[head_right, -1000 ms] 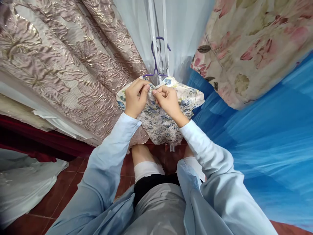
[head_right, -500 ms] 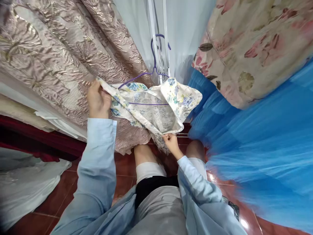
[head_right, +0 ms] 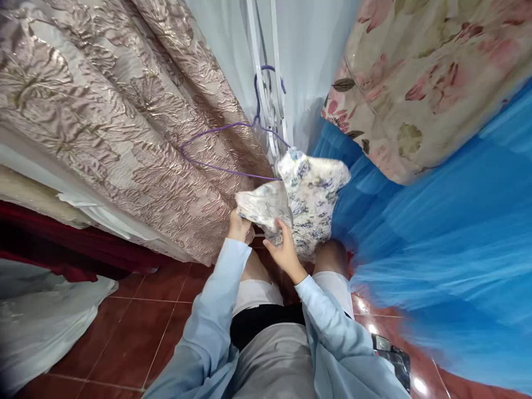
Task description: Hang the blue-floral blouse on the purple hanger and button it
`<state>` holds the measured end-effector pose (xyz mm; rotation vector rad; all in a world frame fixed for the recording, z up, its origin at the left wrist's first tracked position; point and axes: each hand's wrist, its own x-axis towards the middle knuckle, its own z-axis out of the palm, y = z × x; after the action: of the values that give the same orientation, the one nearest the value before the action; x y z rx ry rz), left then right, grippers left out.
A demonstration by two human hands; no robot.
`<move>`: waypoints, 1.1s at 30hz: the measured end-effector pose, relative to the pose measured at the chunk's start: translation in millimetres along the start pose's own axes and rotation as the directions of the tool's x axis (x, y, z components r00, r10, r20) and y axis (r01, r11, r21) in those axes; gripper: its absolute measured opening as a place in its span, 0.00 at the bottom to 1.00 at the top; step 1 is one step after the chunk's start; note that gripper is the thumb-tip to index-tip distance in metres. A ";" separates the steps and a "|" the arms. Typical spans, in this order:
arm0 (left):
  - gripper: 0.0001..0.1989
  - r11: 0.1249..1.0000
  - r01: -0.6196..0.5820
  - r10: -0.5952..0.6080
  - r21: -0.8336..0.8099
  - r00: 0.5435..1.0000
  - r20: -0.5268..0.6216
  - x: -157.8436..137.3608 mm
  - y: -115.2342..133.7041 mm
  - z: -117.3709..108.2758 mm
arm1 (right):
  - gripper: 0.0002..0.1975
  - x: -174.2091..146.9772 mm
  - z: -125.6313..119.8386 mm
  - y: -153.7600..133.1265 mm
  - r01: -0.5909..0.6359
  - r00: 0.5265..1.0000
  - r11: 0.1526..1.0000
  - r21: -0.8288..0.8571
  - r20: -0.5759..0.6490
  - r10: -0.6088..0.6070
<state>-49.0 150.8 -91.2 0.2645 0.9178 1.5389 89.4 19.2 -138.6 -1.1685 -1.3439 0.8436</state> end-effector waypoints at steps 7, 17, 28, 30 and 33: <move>0.17 0.928 -0.172 0.068 0.329 0.950 0.305 -58.1 -69.5 -33.5 | 0.48 -10.4 -3.9 14.0 -0.135 0.985 0.984 0.113 0.119 0.122; 0.24 0.732 -0.433 -0.099 0.526 0.697 0.711 -102.1 -62.7 -29.2 | 0.21 2.3 -71.8 -37.0 -0.224 0.861 0.975 -0.001 0.468 0.198; 0.27 0.630 -0.273 -0.250 0.727 0.815 0.523 -128.0 -71.4 -75.5 | 0.13 71.1 -214.1 -138.6 0.113 0.993 0.970 -0.217 0.007 -0.114; 0.26 0.645 -0.288 -0.212 0.707 0.822 0.529 -134.2 -66.8 -72.0 | 0.15 95.7 -219.9 -142.5 0.147 0.981 0.981 -0.124 -0.106 -0.160; 0.24 0.613 -0.421 -0.120 0.668 0.787 0.606 -146.1 -57.5 -61.9 | 0.18 140.9 -210.6 -148.8 0.185 0.976 0.980 0.075 -0.132 -0.174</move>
<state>-15.8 -11.9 -121.1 1.4488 0.9984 0.9764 285.0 86.1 70.2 -0.9994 -1.2765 0.6808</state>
